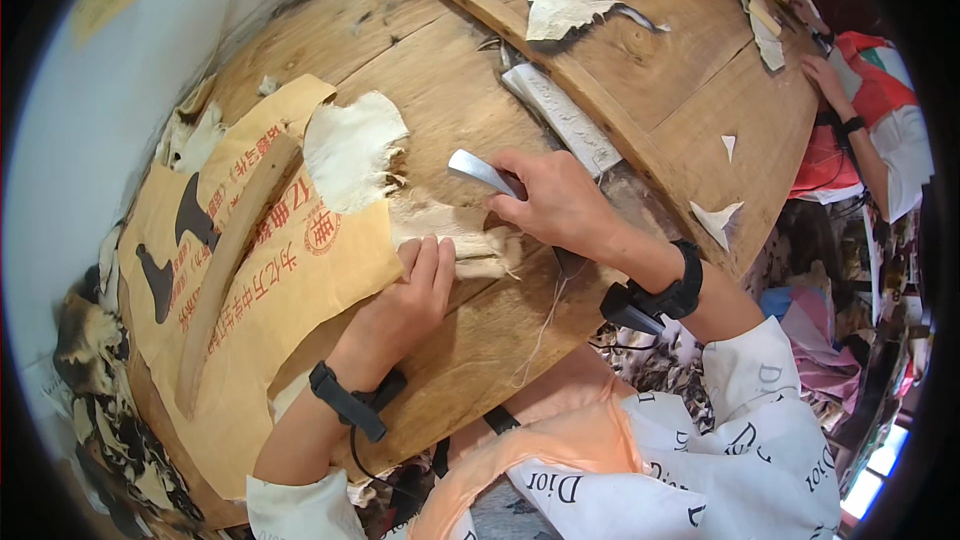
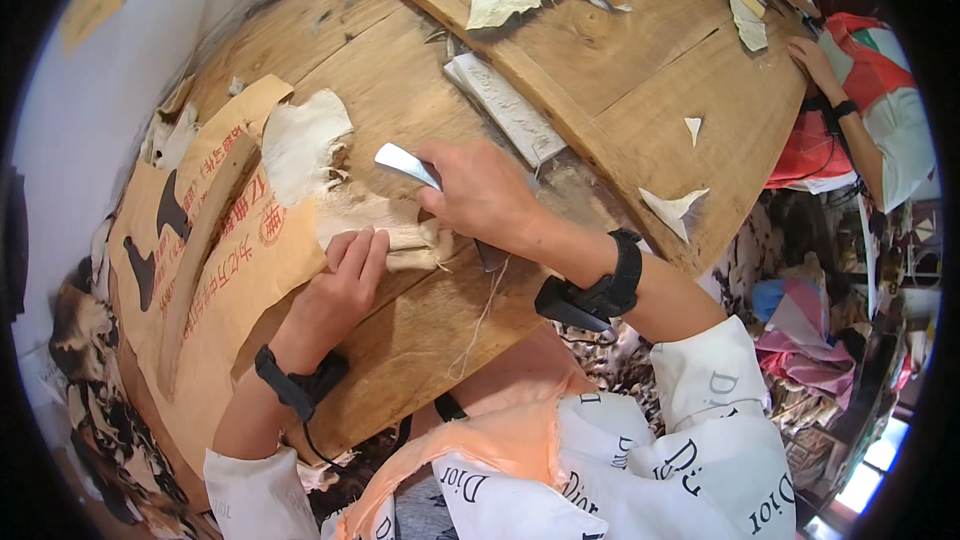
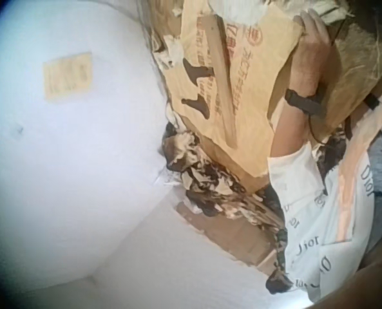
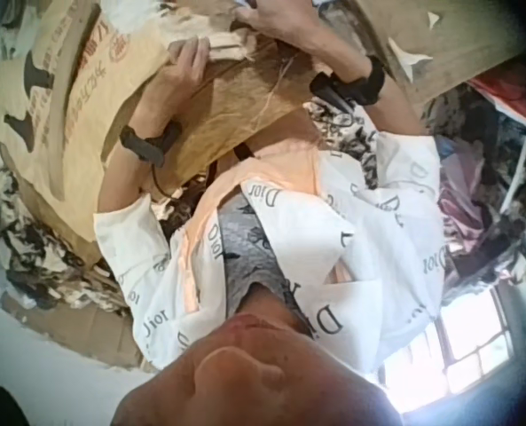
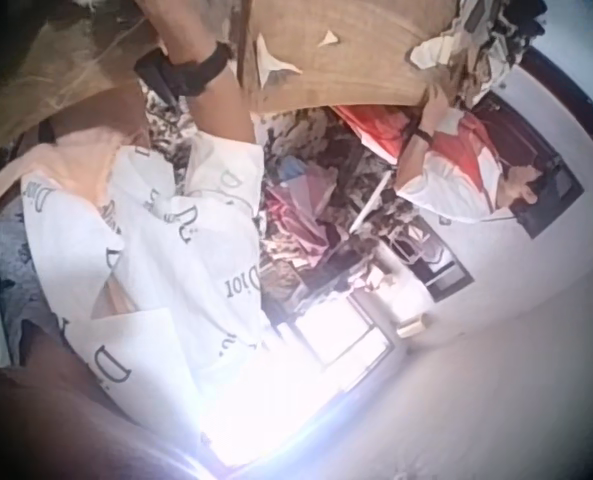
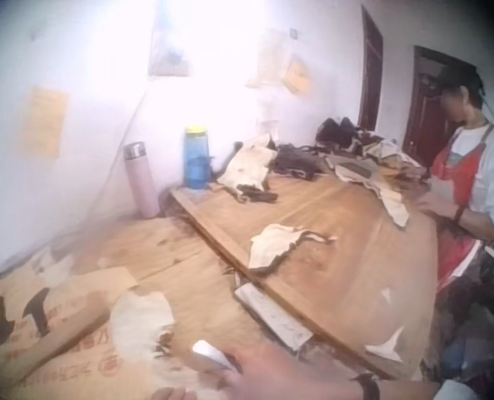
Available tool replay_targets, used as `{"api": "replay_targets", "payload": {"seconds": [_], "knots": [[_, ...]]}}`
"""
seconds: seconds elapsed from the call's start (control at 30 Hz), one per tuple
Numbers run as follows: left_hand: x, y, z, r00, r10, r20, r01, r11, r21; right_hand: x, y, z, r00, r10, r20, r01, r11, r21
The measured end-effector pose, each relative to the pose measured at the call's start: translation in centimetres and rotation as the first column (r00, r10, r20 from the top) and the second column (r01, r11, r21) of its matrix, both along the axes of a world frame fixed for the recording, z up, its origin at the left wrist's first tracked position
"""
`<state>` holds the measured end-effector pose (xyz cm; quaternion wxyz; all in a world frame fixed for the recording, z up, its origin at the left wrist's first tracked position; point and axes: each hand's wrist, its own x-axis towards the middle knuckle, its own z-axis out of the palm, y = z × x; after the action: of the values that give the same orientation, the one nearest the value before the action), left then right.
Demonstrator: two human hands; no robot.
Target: Cutting patterns out of a fur-covered animal hide using a paper template and a leather-cutting tool.
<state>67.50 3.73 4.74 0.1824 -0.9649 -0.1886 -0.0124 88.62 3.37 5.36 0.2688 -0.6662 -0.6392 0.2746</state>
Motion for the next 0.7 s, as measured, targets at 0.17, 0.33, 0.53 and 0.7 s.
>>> {"api": "replay_targets", "payload": {"seconds": [0.17, 0.33, 0.53, 0.7], "knots": [[-0.8, -0.2, -1.1, 0.996, -0.007, 0.089, 0.015, 0.996, -0.091, -0.5, 0.5, -0.2, 0.998, 0.049, 0.043, -0.047, 0.998, -0.04], [-0.9, -0.3, -0.9, 0.982, -0.008, 0.189, 0.036, 0.989, -0.147, -2.4, 1.1, -1.4, 0.98, 0.155, 0.128, -0.149, 0.987, -0.052], [-1.3, -0.7, -0.9, 0.922, 0.033, 0.387, 0.09, 0.952, -0.294, -3.3, 1.4, -2.4, 0.963, 0.142, 0.228, -0.143, 0.99, -0.011], [-1.3, -0.9, -1.0, 0.913, 0.033, 0.407, 0.087, 0.958, -0.273, -3.4, 1.6, -1.9, 0.961, 0.116, 0.25, -0.118, 0.993, -0.007]]}}
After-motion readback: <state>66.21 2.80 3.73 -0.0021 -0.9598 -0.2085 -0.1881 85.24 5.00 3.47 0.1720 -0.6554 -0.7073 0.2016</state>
